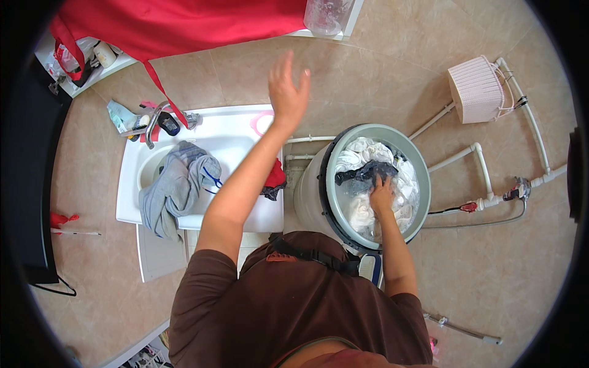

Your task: The person washes clothes by scrubbing and wringing garments in a basin of water, placing some on the sink, and washing the remaining laundry by hand.

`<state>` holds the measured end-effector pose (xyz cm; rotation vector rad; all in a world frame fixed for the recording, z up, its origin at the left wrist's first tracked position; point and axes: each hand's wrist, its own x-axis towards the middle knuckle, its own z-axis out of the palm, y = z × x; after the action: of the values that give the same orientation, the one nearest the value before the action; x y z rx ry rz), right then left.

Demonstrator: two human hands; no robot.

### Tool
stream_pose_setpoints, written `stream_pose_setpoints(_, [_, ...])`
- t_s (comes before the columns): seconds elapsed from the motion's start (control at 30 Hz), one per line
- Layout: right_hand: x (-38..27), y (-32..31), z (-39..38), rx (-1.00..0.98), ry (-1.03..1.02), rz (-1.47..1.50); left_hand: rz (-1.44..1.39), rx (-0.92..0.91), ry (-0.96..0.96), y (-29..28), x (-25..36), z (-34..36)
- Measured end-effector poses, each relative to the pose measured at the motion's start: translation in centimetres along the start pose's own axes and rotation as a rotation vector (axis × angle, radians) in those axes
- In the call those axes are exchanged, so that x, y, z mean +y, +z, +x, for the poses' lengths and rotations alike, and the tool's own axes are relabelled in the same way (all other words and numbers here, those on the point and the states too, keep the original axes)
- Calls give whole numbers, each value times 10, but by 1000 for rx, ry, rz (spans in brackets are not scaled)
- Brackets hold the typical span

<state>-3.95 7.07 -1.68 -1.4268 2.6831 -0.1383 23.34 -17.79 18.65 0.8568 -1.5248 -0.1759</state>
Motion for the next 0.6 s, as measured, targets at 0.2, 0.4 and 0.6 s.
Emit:
stream_pose_setpoints(0.2, [-1,4,-1,37,6,-20,-1,126,155,-5,-9,97])
stream_pose_setpoints(0.4, [-3,2,2,40,33,-3,-197,-70,-48,11,10,127])
stream_pose_setpoints(0.6, [-2,5,7,95,28,-27,-185,-197,-138,33,25,142])
